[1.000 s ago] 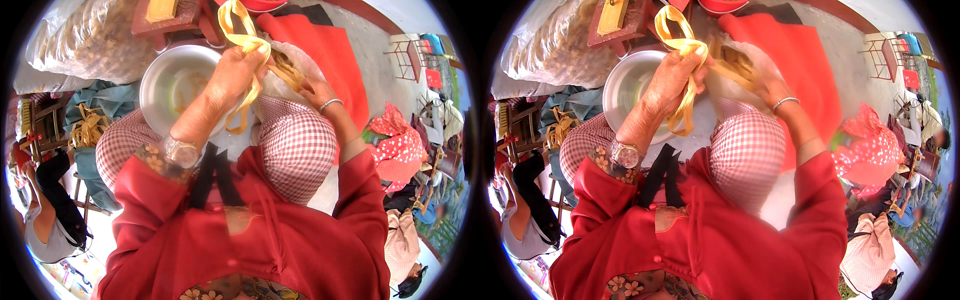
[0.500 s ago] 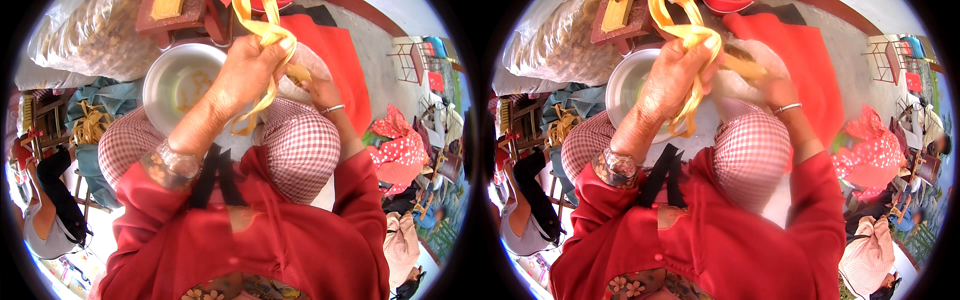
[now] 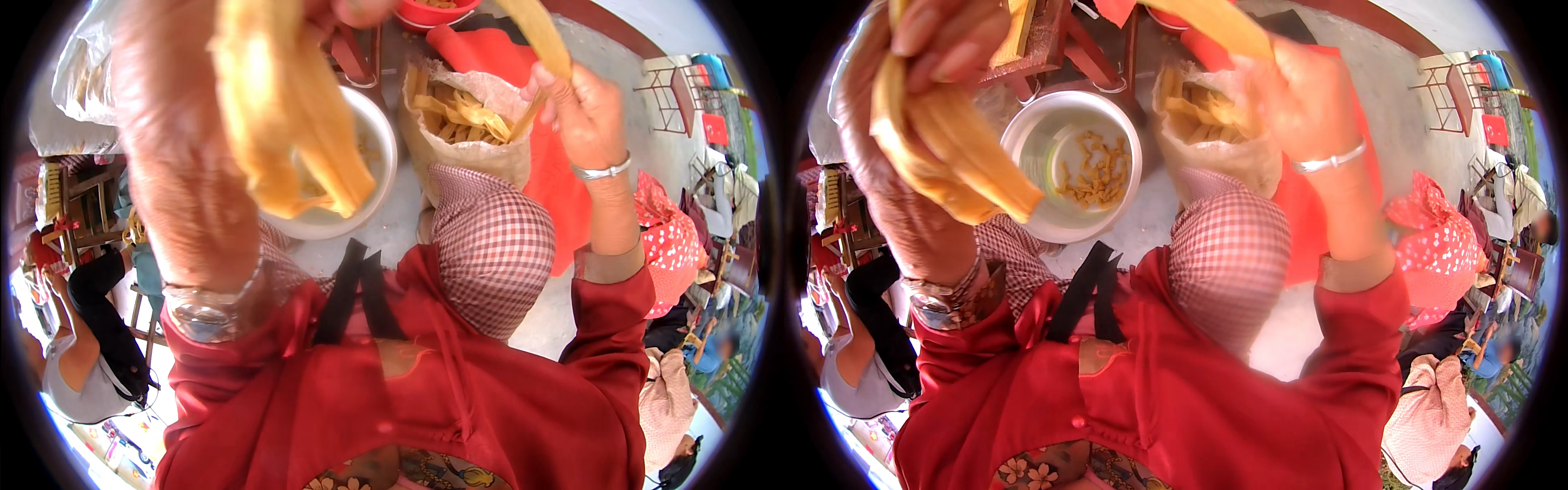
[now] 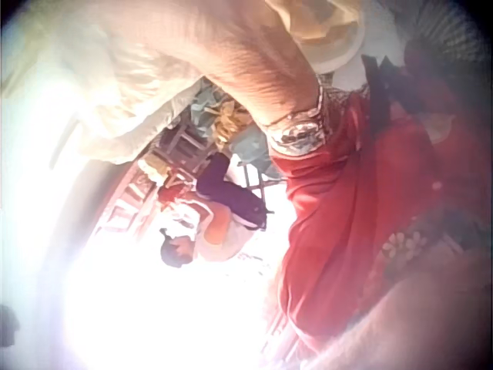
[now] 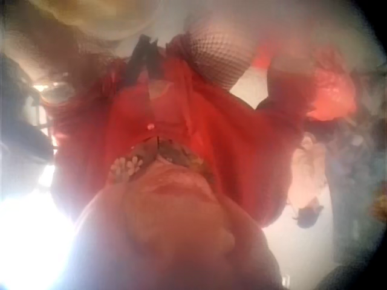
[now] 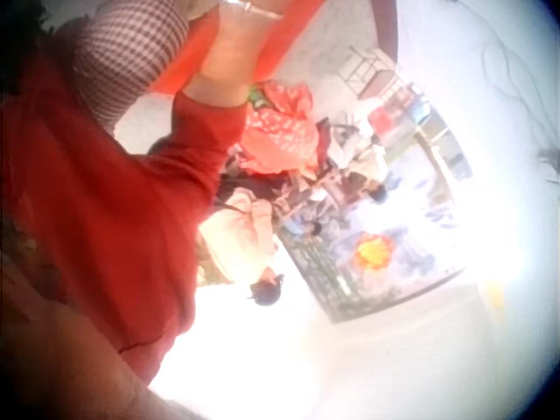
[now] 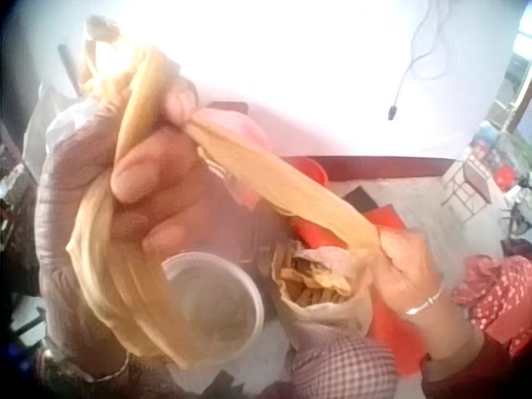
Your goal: The person prepares bamboo shoot strips by hand, folding and knotting each strip before placing it into a white plastic bucket.
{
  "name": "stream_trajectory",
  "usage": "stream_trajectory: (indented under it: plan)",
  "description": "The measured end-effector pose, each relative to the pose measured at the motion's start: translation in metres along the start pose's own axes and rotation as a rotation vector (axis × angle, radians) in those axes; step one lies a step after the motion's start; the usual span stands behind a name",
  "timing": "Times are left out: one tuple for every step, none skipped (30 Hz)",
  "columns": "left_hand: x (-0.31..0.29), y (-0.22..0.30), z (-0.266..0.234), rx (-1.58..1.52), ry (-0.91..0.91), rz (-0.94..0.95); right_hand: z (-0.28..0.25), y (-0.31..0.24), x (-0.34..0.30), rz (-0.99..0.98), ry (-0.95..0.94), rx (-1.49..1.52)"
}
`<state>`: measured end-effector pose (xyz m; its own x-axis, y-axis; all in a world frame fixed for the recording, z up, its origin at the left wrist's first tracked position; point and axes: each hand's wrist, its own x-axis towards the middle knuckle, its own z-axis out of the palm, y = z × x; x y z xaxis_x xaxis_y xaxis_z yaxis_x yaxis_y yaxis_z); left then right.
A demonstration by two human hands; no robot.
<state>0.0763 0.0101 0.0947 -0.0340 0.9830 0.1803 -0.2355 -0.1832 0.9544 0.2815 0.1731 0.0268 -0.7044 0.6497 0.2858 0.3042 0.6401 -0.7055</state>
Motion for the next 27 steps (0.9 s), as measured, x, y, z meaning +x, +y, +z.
stream_trajectory:
  plan:
    - [-0.006, 0.003, -0.003, 0.001, -0.02, 0.012, -0.004, -0.01, 0.004, 0.027, 0.045, 0.079]
    - [-0.011, 0.005, -0.006, -0.006, -0.032, 0.033, -0.011, -0.02, 0.01, 0.053, 0.09, 0.16]
    - [-0.018, 0.013, -0.008, -0.01, -0.014, 0.06, -0.029, -0.032, 0.027, 0.006, 0.134, 0.225]
    - [-0.018, 0.016, -0.011, -0.049, -0.021, 0.098, -0.052, -0.043, 0.038, -0.022, 0.201, 0.254]
    - [-0.022, 0.024, -0.013, -0.061, 0.022, 0.142, -0.054, -0.055, 0.05, -0.074, 0.184, 0.262]
    - [-0.02, 0.026, -0.015, -0.087, 0.049, 0.19, -0.051, -0.067, 0.058, -0.119, 0.184, 0.256]
    - [-0.014, 0.026, -0.015, -0.116, 0.082, 0.231, -0.046, -0.079, 0.066, -0.163, 0.183, 0.248]
    - [-0.003, 0.024, -0.017, -0.175, 0.114, 0.26, -0.04, -0.081, 0.067, -0.16, 0.209, 0.232]
    - [-0.003, 0.024, -0.016, -0.17, 0.206, 0.267, -0.021, -0.077, 0.074, -0.196, 0.198, 0.297]
    - [-0.004, 0.02, -0.019, -0.169, 0.274, 0.232, -0.001, -0.069, 0.073, -0.052, 0.116, 0.336]
    - [0.004, 0.006, -0.025, -0.239, 0.264, 0.173, 0.009, -0.024, 0.066, 0.006, -0.043, 0.195]
    - [0.002, -0.012, -0.045, -0.284, 0.162, 0.038, 0.025, -0.004, 0.055, 0.111, -0.193, 0.325]
    - [-0.003, -0.019, -0.038, -0.084, 0.254, -0.057, 0.036, 0.017, 0.037, 0.322, -0.271, 0.303]
    - [-0.004, -0.027, -0.029, 0.112, 0.326, -0.152, 0.051, 0.067, 0.015, 0.049, -0.139, 0.005]
    - [-0.01, -0.041, -0.036, 0.227, 0.307, -0.189, 0.047, 0.079, -0.011, 0.233, -0.134, -0.067]
    - [-0.016, -0.052, -0.04, 0.344, 0.286, -0.226, 0.044, 0.093, -0.036, 0.181, -0.016, -0.209]
    - [-0.02, -0.051, -0.032, 0.36, 0.292, -0.257, 0.039, 0.109, -0.059, 0.113, 0.089, -0.337]
    - [-0.022, -0.053, -0.029, 0.324, 0.278, -0.258, 0.038, 0.12, -0.087, 0.183, 0.205, -0.374]
    - [-0.023, -0.054, -0.027, 0.294, 0.269, -0.259, 0.04, 0.129, -0.114, 0.247, 0.322, -0.404]
    - [-0.023, -0.054, -0.025, 0.265, 0.253, -0.263, 0.046, 0.138, -0.142, 0.334, 0.407, -0.412]
    - [-0.022, -0.051, -0.021, 0.27, 0.283, -0.315, 0.053, 0.146, -0.167, 0.469, 0.435, -0.392]
    - [-0.022, -0.052, -0.02, 0.29, 0.292, -0.317, 0.063, 0.154, -0.19, 0.629, 0.425, -0.35]
    - [-0.022, -0.052, -0.019, 0.315, 0.304, -0.318, 0.074, 0.159, -0.213, 0.778, 0.423, -0.308]
    - [-0.019, -0.057, -0.018, 0.324, 0.291, -0.32, 0.081, 0.162, -0.239, 0.924, 0.399, -0.286]
    - [-0.019, -0.057, -0.016, 0.345, 0.293, -0.323, 0.088, 0.165, -0.253, 1.019, 0.368, -0.265]
    - [-0.02, -0.06, -0.014, 0.341, 0.294, -0.338, 0.094, 0.17, -0.263, 1.102, 0.333, -0.245]
    - [-0.02, -0.061, -0.014, 0.342, 0.295, -0.349, 0.098, 0.173, -0.269, 1.157, 0.309, -0.24]
